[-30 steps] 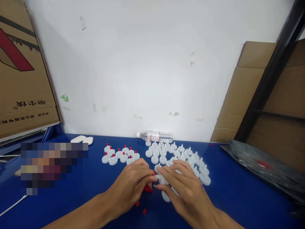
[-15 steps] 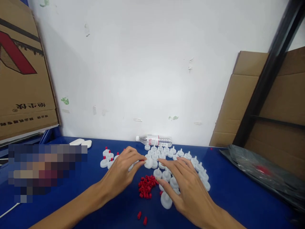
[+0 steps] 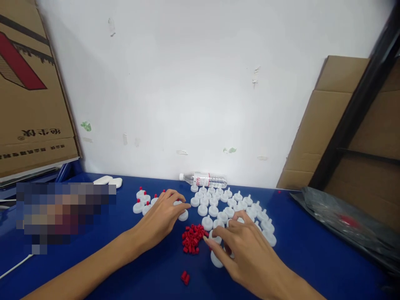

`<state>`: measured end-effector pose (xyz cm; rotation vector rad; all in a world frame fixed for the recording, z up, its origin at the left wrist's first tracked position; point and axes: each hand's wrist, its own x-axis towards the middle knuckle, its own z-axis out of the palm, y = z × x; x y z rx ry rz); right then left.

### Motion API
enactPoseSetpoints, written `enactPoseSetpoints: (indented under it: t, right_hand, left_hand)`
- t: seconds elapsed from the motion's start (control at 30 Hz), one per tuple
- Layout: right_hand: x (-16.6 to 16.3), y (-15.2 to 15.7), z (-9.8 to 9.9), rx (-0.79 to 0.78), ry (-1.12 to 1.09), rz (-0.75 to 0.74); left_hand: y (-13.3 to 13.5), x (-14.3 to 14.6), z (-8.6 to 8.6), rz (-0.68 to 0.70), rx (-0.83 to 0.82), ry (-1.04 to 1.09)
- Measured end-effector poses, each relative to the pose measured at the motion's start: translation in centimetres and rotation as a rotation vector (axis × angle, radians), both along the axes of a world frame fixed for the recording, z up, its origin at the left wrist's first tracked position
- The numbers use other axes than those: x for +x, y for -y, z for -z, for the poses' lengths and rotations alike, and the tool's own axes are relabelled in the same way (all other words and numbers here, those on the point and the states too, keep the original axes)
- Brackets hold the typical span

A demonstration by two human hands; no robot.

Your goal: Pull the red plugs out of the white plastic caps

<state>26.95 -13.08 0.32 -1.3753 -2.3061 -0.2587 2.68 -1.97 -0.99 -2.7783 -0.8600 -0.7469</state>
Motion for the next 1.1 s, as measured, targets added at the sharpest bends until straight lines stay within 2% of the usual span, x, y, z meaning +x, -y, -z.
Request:
enactPoseSetpoints:
  t: [0.2,0.27,0.33,0.5,0.67,0.73,0.93,1.1]
  right_hand:
    - [0.2,0.4,-0.1,-0.056,0.068,-0.022]
    - [0.4,0.6,-0.3,-0.065,0.142,-0.052]
    - [0.6,0.7,-0.5,-0.072,0.187,-0.089]
    - [0.5,1.1,-0.9,-0.161,0.213,-0.142]
    - [0.5,1.2,-1.3,-0.224,0.174,-0.166]
    - [0.6,1.3,-1.5,-0.238,0.187,-0.182]
    - [0.4,1.2,-1.3,-0.154,0.209,-0.207]
    - [0.4,1.1,-1.4,-0.095,0.235,-0.209]
  left_hand:
    - [2.3,0.4,-2.1,0.102,-0.033,0.082]
    - [3.4,0.5,-2.9,0.181,-0.125,0.014]
    - [4.4,0.5,-3.6,0.202,-0.218,-0.087]
    - [6.0,0.5,-5.0,0.158,-0.536,-0.219]
    - [6.5,0.6,-5.5,0.056,-0.706,-0.268]
    - [6.6,0.8,-5.3,0.049,-0.726,-0.275]
    - [6.4,1.2,-4.7,0.176,-0.731,-0.298]
    - [6.8,1.2,-4.7,0.167,-0.655,-0.277]
